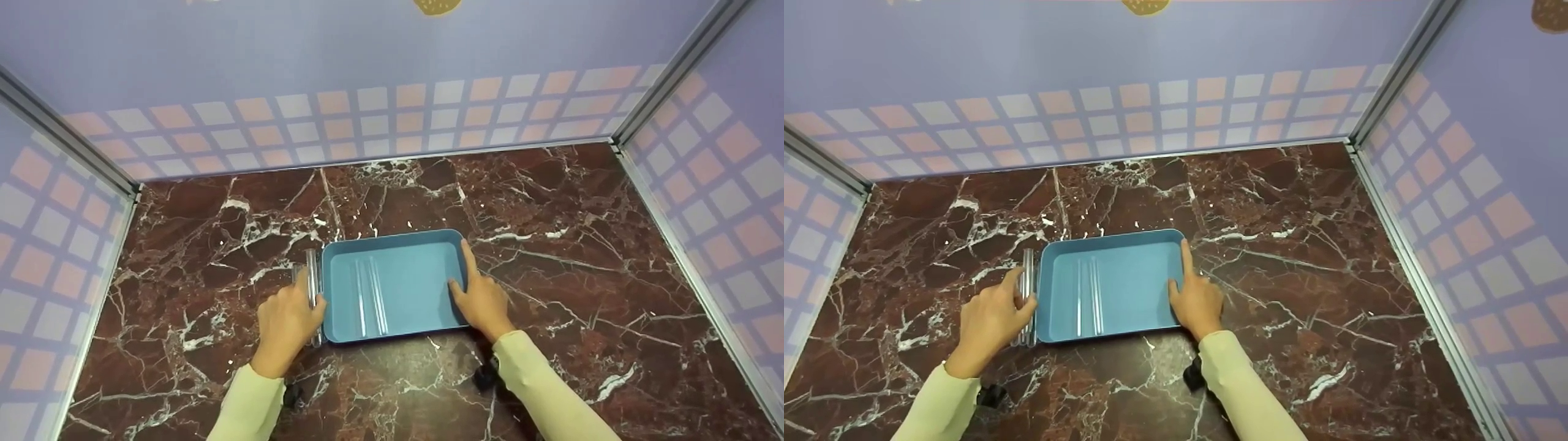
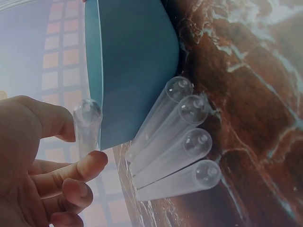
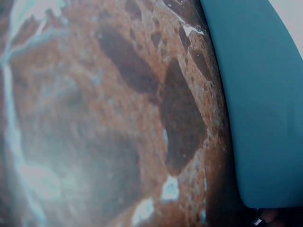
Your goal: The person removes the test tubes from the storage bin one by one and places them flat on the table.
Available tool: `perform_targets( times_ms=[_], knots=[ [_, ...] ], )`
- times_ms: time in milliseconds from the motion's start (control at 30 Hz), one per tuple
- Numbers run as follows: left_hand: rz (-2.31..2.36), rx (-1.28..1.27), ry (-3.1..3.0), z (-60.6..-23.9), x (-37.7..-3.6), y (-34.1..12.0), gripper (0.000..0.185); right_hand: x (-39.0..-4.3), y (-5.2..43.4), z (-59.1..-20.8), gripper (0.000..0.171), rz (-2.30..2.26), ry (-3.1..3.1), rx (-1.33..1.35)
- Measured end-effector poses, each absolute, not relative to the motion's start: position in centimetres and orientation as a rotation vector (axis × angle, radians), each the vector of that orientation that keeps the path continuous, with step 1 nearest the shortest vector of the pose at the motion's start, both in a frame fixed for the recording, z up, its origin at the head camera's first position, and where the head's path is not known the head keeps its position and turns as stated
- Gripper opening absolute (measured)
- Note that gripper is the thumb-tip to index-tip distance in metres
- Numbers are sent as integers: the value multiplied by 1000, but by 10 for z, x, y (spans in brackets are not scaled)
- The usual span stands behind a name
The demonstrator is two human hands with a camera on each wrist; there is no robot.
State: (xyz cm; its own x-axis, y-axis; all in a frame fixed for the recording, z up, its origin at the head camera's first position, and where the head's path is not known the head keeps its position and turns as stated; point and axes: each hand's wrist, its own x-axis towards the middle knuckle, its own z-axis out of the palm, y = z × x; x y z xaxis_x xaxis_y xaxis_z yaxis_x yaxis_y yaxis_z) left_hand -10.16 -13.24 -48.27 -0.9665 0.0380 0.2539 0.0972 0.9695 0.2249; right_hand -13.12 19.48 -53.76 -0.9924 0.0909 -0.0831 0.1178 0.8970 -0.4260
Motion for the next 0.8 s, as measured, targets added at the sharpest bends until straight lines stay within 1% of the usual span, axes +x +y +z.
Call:
perform_targets(
  times_ms=[167,400,800],
  knots=[
    [-324,-104,-2864,-485,-101,-135,51,-130,195,-538,81,-689,2984,174],
    [-324,-105,-2851,-487,-98,-138,46,-130,195,-539,81,-701,2988,169],
    [-334,-61,-2893,-489,-100,-143,47,-130,195,-540,81,-698,3023,155]
  ],
)
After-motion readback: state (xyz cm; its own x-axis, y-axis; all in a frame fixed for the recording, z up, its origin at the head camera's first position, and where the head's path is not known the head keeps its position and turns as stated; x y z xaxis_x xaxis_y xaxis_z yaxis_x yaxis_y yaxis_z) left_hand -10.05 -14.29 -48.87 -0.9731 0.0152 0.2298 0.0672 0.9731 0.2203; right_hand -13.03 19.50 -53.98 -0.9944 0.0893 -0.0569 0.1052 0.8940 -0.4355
